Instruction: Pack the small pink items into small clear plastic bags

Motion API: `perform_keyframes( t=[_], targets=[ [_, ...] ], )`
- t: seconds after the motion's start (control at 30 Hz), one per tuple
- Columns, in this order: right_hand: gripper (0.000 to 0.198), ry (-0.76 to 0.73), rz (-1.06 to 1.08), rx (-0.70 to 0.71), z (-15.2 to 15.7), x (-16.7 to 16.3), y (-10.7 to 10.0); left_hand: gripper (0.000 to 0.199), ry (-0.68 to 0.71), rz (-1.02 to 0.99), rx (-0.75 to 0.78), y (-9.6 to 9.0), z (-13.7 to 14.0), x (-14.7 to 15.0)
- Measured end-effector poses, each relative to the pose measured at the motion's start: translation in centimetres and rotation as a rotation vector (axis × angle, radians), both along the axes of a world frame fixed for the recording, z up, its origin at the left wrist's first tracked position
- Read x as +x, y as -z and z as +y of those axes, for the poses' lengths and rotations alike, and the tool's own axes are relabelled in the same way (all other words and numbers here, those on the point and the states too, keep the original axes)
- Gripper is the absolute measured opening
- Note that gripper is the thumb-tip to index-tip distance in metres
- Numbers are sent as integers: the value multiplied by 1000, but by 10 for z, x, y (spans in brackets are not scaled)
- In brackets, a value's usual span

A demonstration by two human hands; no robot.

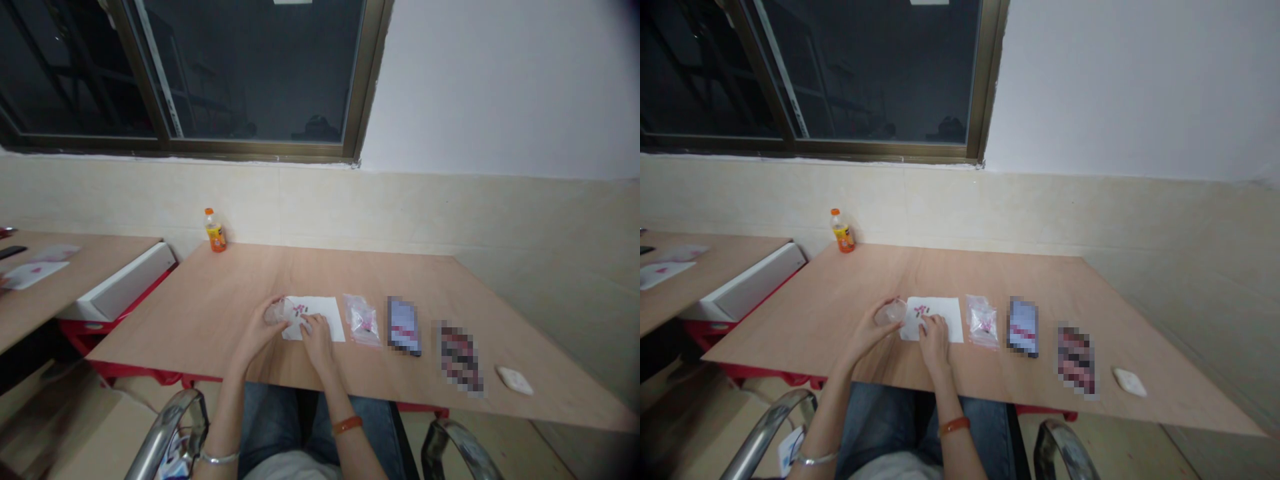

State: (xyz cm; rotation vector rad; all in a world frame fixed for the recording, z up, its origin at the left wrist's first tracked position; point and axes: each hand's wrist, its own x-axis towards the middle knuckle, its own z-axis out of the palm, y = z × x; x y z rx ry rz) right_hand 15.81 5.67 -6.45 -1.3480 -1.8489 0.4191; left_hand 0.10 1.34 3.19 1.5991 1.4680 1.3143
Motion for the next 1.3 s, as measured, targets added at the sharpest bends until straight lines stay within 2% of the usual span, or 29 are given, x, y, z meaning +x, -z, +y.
perform_keyframes(
  t=[0.2,0.33,0.43,0.53,0.63,0.73,0.87,1.0,1.07,1.17,1.3],
  targets=[
    [19,8,-36,13,0,0,3,50,16,-30,-26,1,0,2],
    [14,38,124,41,3,1,0,52,27,-13,-37,6,1,0],
    [13,119,328,94,4,3,-16,53,50,-21,-69,11,1,-2],
    [16,178,474,142,1,6,-43,52,94,-18,-102,15,2,-2],
    [18,81,539,113,-7,7,-67,52,115,23,-97,16,2,1],
    [22,-51,568,16,-13,3,-77,51,150,51,-105,12,1,5],
    [31,-111,634,-98,-14,-3,-71,49,179,45,-119,12,0,8],
    [39,-22,714,-121,-7,-4,-57,50,155,4,-116,20,3,3],
    [39,7,653,-139,-2,-2,-47,51,130,-3,-104,24,4,0],
    [32,-42,523,-143,5,-1,-27,51,104,-9,-92,24,4,-3],
    [28,-66,349,-188,9,-3,-6,52,136,-40,-72,23,4,-3]
  ],
)
